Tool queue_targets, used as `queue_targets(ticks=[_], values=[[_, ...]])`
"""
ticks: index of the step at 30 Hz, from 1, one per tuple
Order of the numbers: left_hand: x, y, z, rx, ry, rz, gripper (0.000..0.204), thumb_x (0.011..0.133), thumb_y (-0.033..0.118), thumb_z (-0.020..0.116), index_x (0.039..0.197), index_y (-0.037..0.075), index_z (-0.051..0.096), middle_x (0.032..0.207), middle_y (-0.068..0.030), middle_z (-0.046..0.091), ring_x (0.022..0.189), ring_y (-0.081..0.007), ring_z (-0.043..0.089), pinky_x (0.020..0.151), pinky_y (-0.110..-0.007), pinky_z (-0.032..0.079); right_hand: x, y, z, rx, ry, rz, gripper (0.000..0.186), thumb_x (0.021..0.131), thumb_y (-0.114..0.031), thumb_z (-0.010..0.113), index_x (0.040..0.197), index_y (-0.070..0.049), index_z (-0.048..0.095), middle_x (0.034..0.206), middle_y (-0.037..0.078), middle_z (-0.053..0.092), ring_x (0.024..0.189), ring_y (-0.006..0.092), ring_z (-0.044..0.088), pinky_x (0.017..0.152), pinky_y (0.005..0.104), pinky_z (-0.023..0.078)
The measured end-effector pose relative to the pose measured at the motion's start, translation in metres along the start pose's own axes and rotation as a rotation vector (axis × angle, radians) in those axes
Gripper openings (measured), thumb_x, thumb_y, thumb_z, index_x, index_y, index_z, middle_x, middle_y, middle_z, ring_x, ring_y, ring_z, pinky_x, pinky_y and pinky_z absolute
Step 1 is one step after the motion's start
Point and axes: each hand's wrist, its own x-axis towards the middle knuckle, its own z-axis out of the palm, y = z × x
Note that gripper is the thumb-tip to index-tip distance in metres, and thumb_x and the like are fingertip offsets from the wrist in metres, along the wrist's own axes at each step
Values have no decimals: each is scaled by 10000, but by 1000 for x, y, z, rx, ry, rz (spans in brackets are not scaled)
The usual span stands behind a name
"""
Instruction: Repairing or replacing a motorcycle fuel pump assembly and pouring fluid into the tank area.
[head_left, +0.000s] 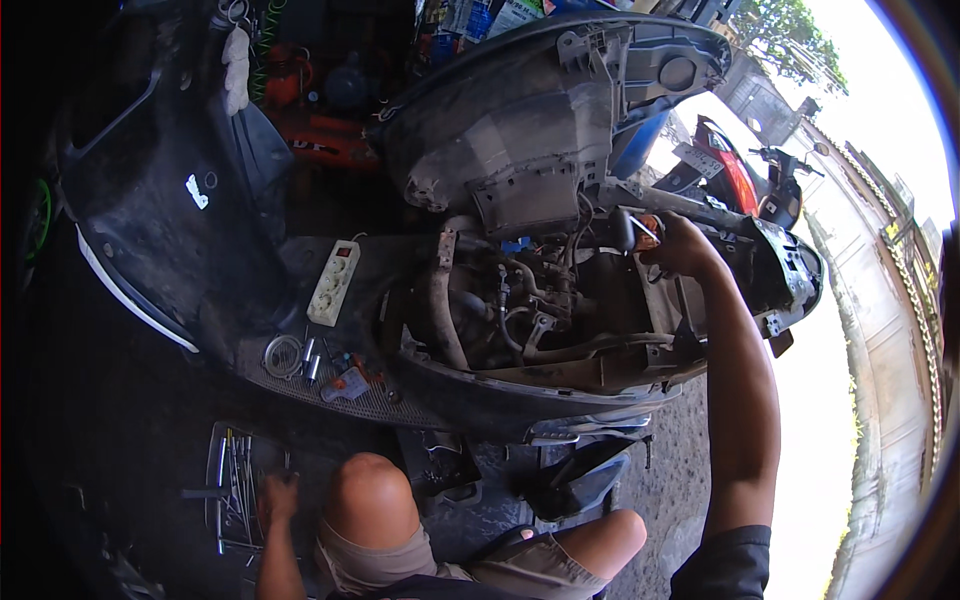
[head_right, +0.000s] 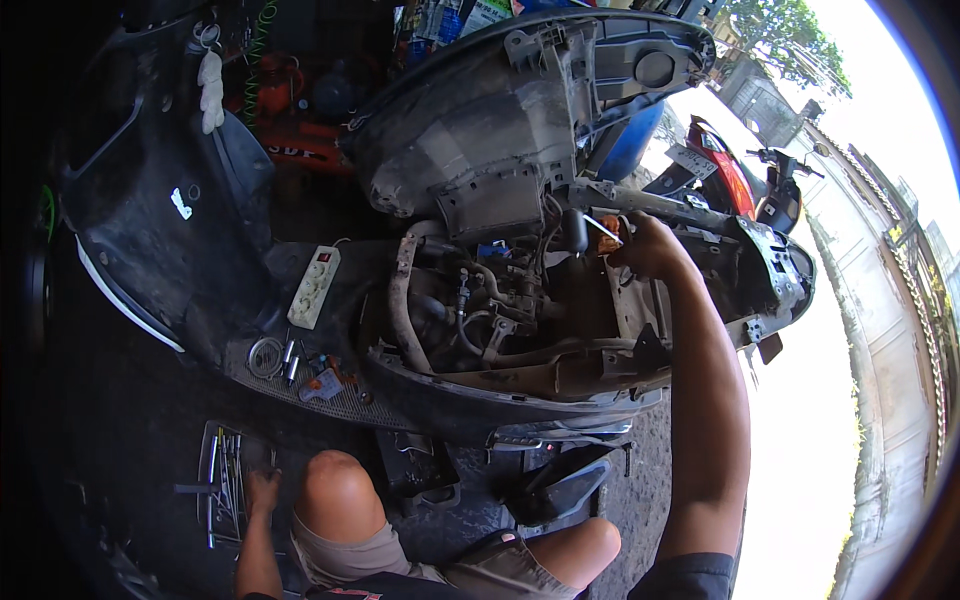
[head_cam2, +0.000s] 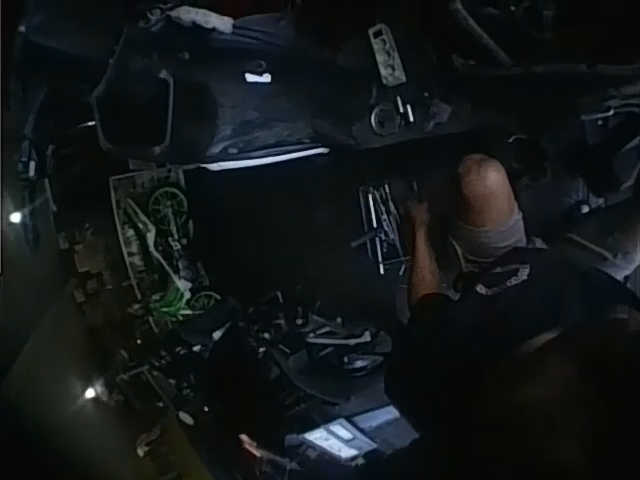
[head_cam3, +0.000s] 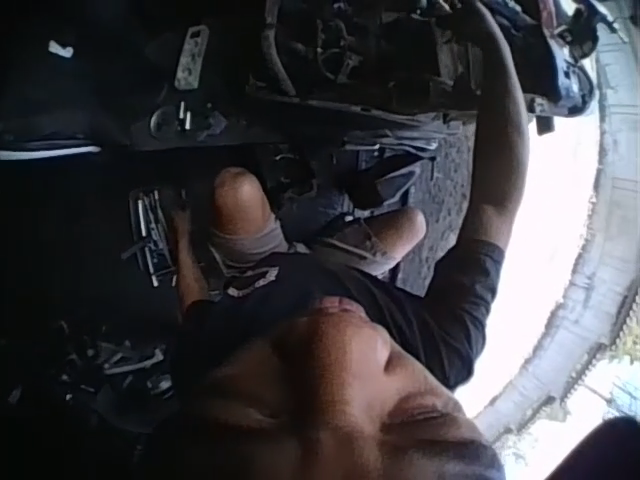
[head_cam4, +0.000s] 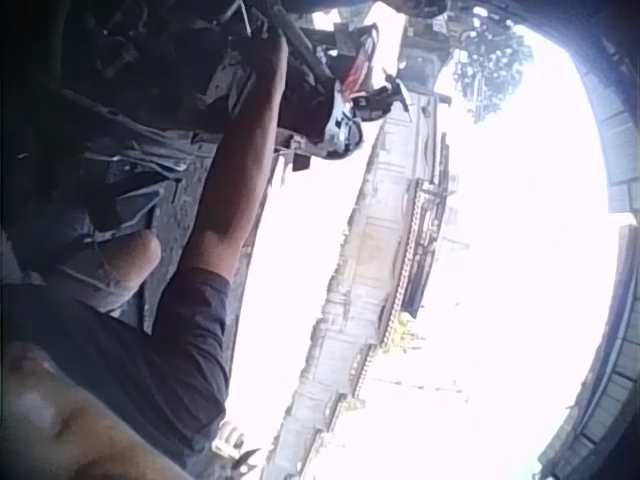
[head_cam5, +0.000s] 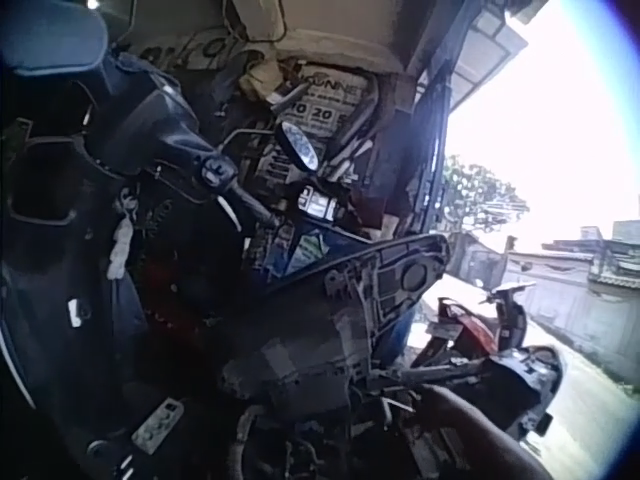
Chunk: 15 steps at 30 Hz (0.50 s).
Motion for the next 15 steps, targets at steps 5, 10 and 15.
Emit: queue_targets(ticks=[5,10,15], values=[[6,17,15,-87,-114,-225,328,825,335,679,945,33,721,982,-202,684,940,-373,644,889,-437,474,-2,40,-26,460,-132,190,329,732,-36,761,1039,-23,645,791,55,655,595,126,603,522,273,515],[7,-45,36,111,-217,-249,500,845,406,683,1128,-1,615,1107,-228,641,1061,-384,605,966,-457,442,-5,38,-16,656,-155,124,342,773,-79,752,1097,-53,645,849,40,669,624,114,614,528,264,517],[27,44,3,-189,114,-214,321,900,220,647,1101,-25,599,1027,-211,656,978,-330,641,886,-423,496,-25,20,-19,494,-36,-60,500,741,-107,772,1200,-45,585,961,63,678,700,127,643,552,279,533]])
